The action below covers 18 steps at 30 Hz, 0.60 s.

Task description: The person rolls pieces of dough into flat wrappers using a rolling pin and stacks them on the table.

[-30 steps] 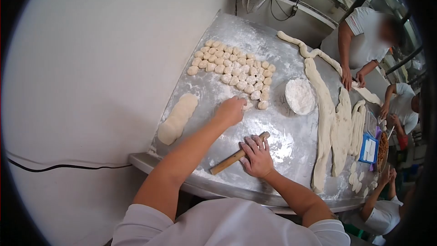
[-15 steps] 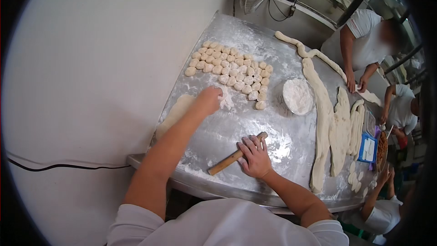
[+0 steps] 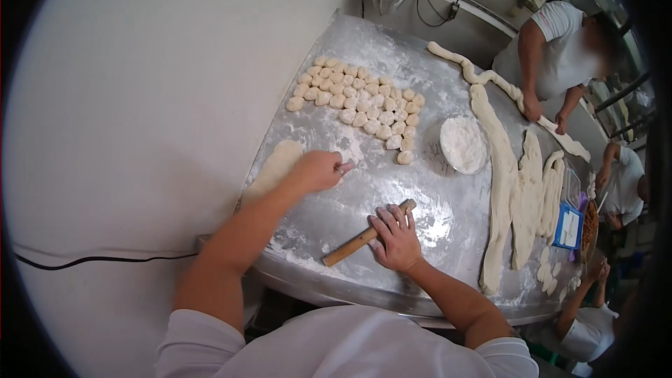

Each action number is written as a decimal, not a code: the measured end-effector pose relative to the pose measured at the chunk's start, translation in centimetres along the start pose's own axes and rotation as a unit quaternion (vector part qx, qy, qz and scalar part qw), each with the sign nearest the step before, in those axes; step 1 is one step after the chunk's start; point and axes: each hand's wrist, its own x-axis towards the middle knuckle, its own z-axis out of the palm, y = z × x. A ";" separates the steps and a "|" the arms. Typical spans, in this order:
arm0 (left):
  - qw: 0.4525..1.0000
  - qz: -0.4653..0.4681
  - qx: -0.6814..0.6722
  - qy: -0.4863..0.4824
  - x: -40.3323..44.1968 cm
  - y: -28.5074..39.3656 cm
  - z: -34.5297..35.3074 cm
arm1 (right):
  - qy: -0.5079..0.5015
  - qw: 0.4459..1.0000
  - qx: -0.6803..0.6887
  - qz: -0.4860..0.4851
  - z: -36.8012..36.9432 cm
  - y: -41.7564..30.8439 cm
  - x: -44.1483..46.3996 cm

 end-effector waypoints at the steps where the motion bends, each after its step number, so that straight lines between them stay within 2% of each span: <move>1: 0.998 0.025 0.052 0.020 0.6 0.0 1.1 | -0.002 1.000 0.001 0.002 0.0 0.0 0.1; 4: 0.985 0.076 0.080 0.134 2.0 0.5 4.5 | -0.002 1.000 0.004 0.004 0.0 0.1 0.1; 7: 0.981 0.076 0.164 0.067 3.9 0.8 5.2 | -0.014 1.000 -0.007 0.011 -0.1 0.0 0.1; 10: 0.973 0.111 0.165 0.117 4.4 1.0 5.0 | -0.012 1.000 -0.015 0.006 -0.3 -0.1 0.1; 13: 0.988 -0.048 0.058 0.137 3.3 1.9 4.4 | -0.004 1.000 -0.014 0.001 -0.2 -0.2 -0.1; 16: 0.990 -0.092 -0.019 0.107 0.8 0.2 2.3 | 0.004 1.000 -0.014 -0.003 -0.2 -0.4 -0.1; 18: 0.998 -0.026 0.000 0.048 -0.1 -1.0 1.7 | 0.007 1.000 -0.017 -0.004 0.0 -0.5 -0.2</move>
